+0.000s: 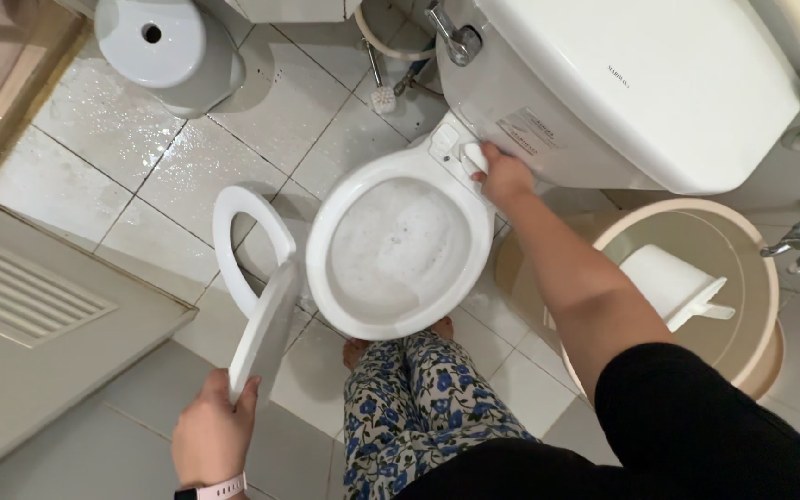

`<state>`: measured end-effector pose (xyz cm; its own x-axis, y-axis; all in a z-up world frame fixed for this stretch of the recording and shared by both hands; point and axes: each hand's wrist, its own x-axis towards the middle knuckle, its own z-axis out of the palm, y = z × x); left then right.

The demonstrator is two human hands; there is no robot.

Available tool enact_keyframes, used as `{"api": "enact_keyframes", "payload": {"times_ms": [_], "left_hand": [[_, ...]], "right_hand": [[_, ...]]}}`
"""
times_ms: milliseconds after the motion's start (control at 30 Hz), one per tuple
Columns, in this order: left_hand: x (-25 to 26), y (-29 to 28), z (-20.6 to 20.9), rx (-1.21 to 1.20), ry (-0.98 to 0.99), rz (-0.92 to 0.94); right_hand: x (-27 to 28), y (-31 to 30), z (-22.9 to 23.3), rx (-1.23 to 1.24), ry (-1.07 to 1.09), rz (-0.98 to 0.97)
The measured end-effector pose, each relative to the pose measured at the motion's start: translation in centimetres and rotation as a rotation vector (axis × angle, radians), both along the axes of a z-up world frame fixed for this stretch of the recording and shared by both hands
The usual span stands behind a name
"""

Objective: The person cleans a toilet by spraying the seat and bowl with a handheld sprayer, then wiping the seat and rim with a cloth. They rinse the cloth in a bucket and continue wiping the toilet components.

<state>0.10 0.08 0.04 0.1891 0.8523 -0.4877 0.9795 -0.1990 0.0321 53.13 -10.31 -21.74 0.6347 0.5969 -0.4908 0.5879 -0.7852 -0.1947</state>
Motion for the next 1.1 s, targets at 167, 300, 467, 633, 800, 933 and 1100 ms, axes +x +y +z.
{"api": "enact_keyframes", "payload": {"times_ms": [167,300,467,633,800,933,1100], "left_hand": [[0.3,-0.3,0.4,-0.027,0.018,0.008],[0.3,0.1,0.3,-0.009,0.034,-0.005],[-0.2,-0.6,-0.5,0.033,0.000,-0.031],[-0.6,-1.1,-0.8,0.017,-0.020,-0.010],[-0.9,-1.0,-1.2,0.026,-0.041,0.008],[-1.5,-1.3,-1.2,0.012,-0.036,0.012],[-1.6,-1.3,-1.3,-0.011,-0.028,0.050]], "right_hand": [[0.5,-4.7,1.9,-0.052,0.011,-0.014],[0.3,-3.2,2.1,-0.132,-0.017,-0.016],[-0.1,-2.2,1.4,-0.092,-0.030,0.008],[-2.3,-8.4,4.0,-0.052,-0.057,-0.153],[-9.0,-10.1,1.1,0.172,-0.193,0.060],[-8.8,-4.3,-2.7,0.273,-0.229,0.147],[-9.0,5.0,-4.8,0.345,-0.237,0.121]]}}
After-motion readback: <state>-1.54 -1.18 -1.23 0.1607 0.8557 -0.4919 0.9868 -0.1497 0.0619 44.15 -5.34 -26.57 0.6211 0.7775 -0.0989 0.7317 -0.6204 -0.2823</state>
